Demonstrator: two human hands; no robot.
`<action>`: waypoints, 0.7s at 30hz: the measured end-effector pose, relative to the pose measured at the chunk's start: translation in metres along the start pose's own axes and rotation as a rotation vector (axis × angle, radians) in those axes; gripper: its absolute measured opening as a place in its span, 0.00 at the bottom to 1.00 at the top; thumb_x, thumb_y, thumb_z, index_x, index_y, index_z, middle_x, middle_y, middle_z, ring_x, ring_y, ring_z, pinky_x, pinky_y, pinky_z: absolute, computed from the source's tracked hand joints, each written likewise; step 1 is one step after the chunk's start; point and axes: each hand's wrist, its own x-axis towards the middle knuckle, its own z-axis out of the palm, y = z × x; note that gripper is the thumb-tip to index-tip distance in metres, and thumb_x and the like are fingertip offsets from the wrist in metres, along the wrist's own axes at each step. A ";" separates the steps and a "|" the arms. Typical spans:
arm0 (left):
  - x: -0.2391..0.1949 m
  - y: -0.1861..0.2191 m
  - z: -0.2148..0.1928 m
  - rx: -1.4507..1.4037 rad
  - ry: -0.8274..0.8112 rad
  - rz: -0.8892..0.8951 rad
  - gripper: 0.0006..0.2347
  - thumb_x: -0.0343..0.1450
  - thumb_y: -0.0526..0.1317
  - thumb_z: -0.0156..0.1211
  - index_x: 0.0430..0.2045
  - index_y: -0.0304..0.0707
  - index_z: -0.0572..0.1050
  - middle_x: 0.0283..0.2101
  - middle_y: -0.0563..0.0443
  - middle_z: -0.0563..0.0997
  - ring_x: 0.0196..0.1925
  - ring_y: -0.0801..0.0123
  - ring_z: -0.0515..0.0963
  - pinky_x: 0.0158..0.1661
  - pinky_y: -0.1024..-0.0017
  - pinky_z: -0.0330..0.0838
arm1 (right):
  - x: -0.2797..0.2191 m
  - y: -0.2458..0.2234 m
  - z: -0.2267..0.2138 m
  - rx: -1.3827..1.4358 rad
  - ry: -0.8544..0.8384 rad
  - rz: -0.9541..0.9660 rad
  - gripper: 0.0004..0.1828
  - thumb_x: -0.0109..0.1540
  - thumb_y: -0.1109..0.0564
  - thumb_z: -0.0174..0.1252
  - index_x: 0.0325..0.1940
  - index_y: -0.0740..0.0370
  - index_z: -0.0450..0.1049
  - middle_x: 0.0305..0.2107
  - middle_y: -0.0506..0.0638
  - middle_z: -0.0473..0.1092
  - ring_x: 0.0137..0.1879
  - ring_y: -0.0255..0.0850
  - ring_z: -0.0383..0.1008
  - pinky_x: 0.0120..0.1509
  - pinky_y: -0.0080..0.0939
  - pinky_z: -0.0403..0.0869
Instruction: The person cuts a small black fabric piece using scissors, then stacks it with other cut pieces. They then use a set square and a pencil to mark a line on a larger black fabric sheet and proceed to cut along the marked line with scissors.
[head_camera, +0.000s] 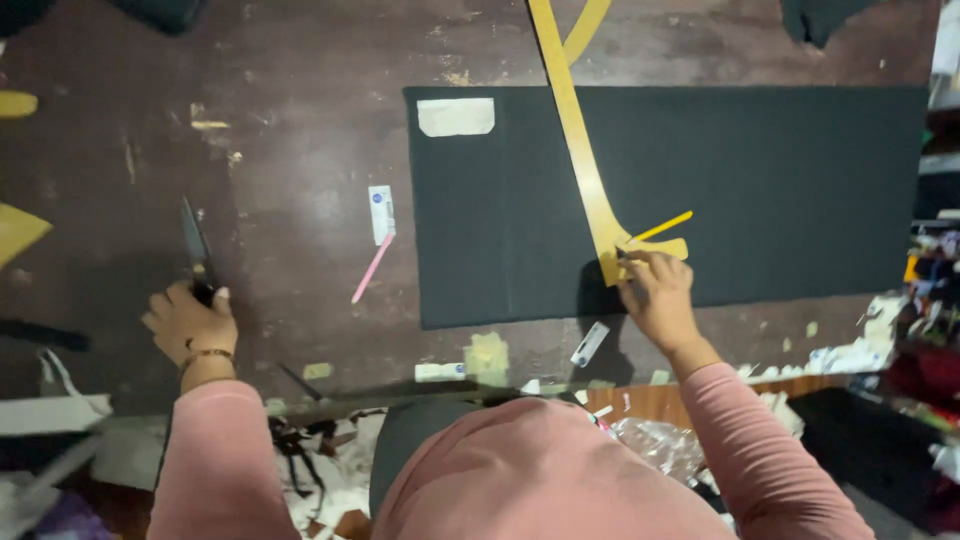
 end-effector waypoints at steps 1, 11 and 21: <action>0.005 -0.006 0.000 -0.009 -0.036 0.021 0.25 0.76 0.53 0.55 0.59 0.31 0.68 0.57 0.31 0.68 0.57 0.36 0.66 0.46 0.40 0.74 | -0.002 -0.023 0.001 0.117 0.020 -0.018 0.14 0.63 0.54 0.61 0.53 0.49 0.75 0.53 0.48 0.72 0.54 0.51 0.70 0.55 0.54 0.63; -0.128 0.082 -0.158 -1.482 -0.584 0.022 0.10 0.76 0.38 0.49 0.47 0.38 0.74 0.33 0.46 0.79 0.23 0.77 0.71 0.23 0.86 0.64 | 0.004 -0.288 0.035 1.505 -0.377 0.524 0.14 0.66 0.56 0.59 0.53 0.64 0.80 0.42 0.59 0.80 0.47 0.46 0.81 0.55 0.50 0.78; -0.191 0.159 -0.039 -1.465 -1.243 0.434 0.12 0.79 0.49 0.49 0.43 0.40 0.72 0.35 0.38 0.78 0.15 0.66 0.71 0.08 0.75 0.65 | -0.038 -0.317 -0.029 1.988 -0.124 0.661 0.17 0.51 0.65 0.72 0.41 0.72 0.76 0.22 0.49 0.71 0.29 0.33 0.72 0.33 0.29 0.69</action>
